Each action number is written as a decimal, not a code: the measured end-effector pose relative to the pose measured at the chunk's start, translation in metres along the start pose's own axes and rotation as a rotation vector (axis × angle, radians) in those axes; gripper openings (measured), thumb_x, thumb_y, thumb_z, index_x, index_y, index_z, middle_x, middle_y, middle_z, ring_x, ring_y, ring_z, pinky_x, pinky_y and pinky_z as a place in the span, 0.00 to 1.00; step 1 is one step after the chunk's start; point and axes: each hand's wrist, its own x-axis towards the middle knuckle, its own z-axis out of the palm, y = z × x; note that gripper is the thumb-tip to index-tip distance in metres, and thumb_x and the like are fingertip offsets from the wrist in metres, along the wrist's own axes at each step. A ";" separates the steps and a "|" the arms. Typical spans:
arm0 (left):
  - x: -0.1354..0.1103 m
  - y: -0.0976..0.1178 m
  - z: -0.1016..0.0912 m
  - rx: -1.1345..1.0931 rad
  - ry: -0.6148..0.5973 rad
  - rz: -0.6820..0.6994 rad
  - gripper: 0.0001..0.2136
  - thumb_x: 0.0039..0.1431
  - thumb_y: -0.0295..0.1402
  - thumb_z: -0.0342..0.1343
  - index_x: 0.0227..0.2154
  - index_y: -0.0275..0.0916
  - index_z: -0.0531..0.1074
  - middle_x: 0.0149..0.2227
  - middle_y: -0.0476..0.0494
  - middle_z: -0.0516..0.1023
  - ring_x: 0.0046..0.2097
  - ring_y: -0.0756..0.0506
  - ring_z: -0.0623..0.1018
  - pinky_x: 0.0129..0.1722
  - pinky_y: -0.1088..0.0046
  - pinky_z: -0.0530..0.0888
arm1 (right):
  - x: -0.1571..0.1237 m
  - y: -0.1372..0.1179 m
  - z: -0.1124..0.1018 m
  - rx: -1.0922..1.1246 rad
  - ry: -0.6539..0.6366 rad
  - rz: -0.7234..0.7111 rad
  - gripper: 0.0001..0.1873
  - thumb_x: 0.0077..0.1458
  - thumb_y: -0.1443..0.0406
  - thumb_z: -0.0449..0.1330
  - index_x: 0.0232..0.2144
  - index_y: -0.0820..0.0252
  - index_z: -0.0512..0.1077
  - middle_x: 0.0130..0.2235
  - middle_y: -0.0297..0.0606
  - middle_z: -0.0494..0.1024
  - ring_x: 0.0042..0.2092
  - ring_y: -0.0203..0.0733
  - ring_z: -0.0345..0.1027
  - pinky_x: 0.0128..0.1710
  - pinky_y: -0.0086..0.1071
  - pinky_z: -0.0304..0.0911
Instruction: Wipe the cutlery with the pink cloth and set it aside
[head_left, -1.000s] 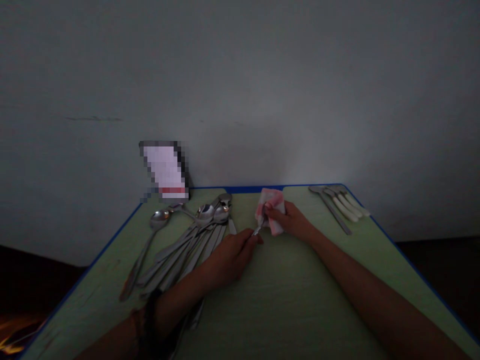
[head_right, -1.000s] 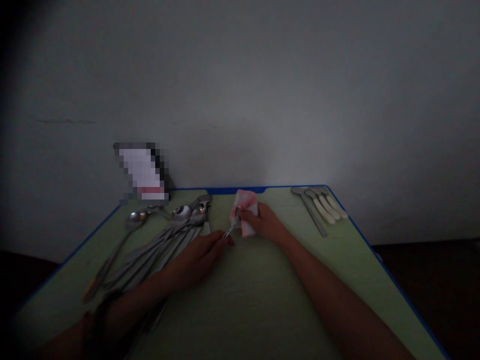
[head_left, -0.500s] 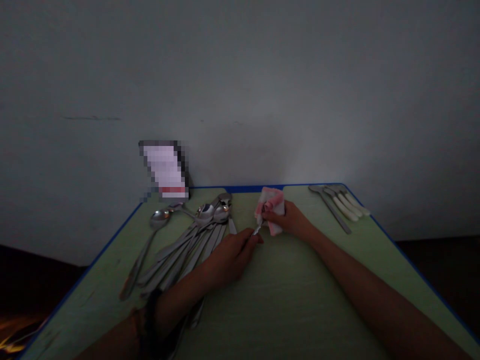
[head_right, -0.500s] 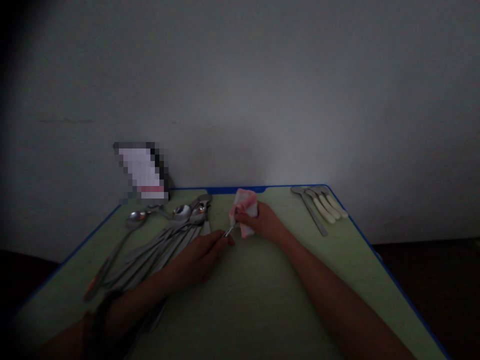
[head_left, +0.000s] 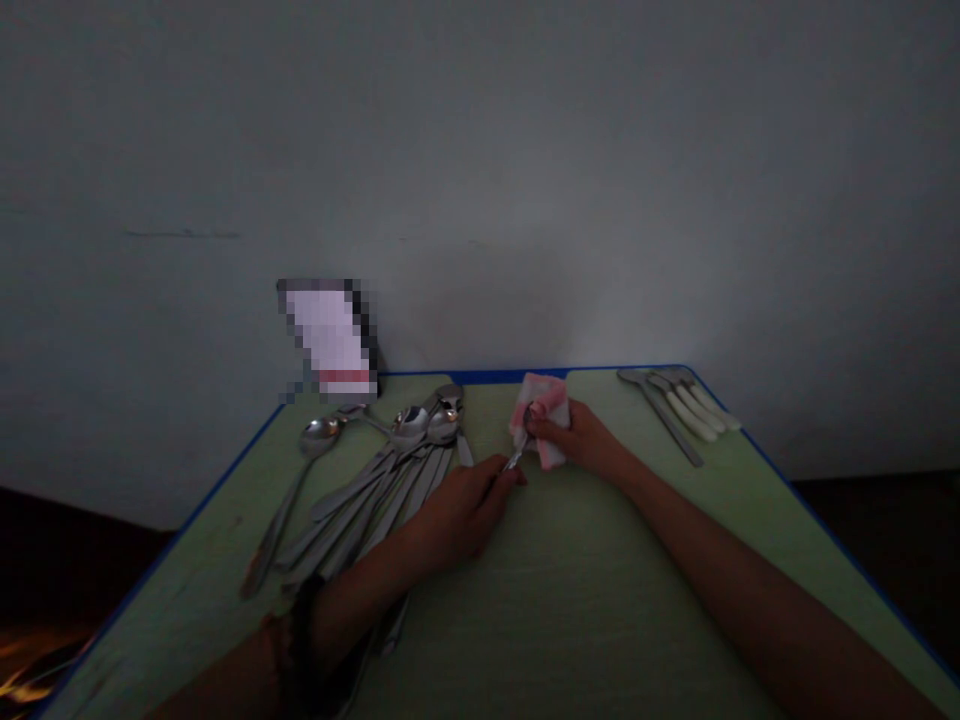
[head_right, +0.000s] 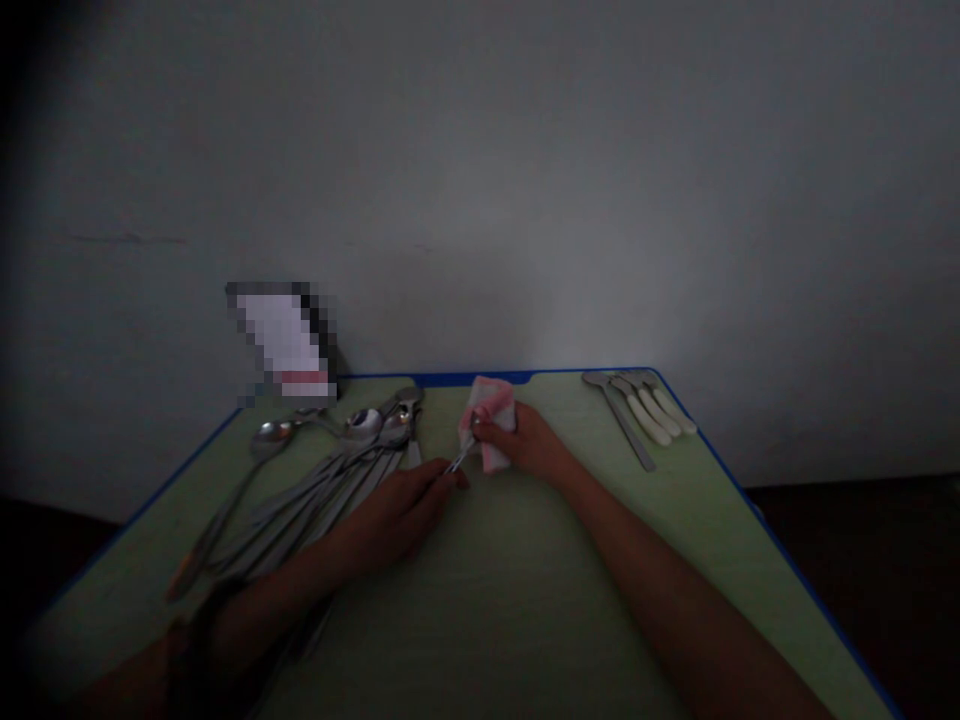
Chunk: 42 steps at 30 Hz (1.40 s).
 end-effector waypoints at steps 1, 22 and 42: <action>0.000 0.000 0.000 0.001 0.000 -0.002 0.16 0.63 0.39 0.38 0.33 0.38 0.68 0.19 0.51 0.69 0.24 0.48 0.71 0.24 0.76 0.62 | 0.000 0.000 0.001 -0.001 0.010 0.011 0.17 0.47 0.54 0.60 0.32 0.64 0.72 0.28 0.36 0.74 0.27 0.34 0.64 0.26 0.26 0.58; -0.001 -0.005 0.007 0.136 0.006 -0.004 0.16 0.65 0.38 0.36 0.38 0.37 0.68 0.22 0.48 0.72 0.24 0.48 0.72 0.24 0.75 0.62 | 0.001 0.002 0.003 -0.069 0.035 -0.054 0.18 0.51 0.53 0.56 0.30 0.63 0.72 0.26 0.34 0.72 0.26 0.33 0.63 0.25 0.25 0.56; -0.002 -0.006 0.010 0.172 0.042 -0.020 0.14 0.64 0.38 0.37 0.31 0.38 0.65 0.24 0.47 0.71 0.27 0.47 0.72 0.27 0.74 0.63 | -0.001 -0.001 0.004 -0.007 0.039 -0.078 0.18 0.50 0.52 0.57 0.30 0.62 0.71 0.27 0.34 0.72 0.27 0.33 0.63 0.26 0.26 0.57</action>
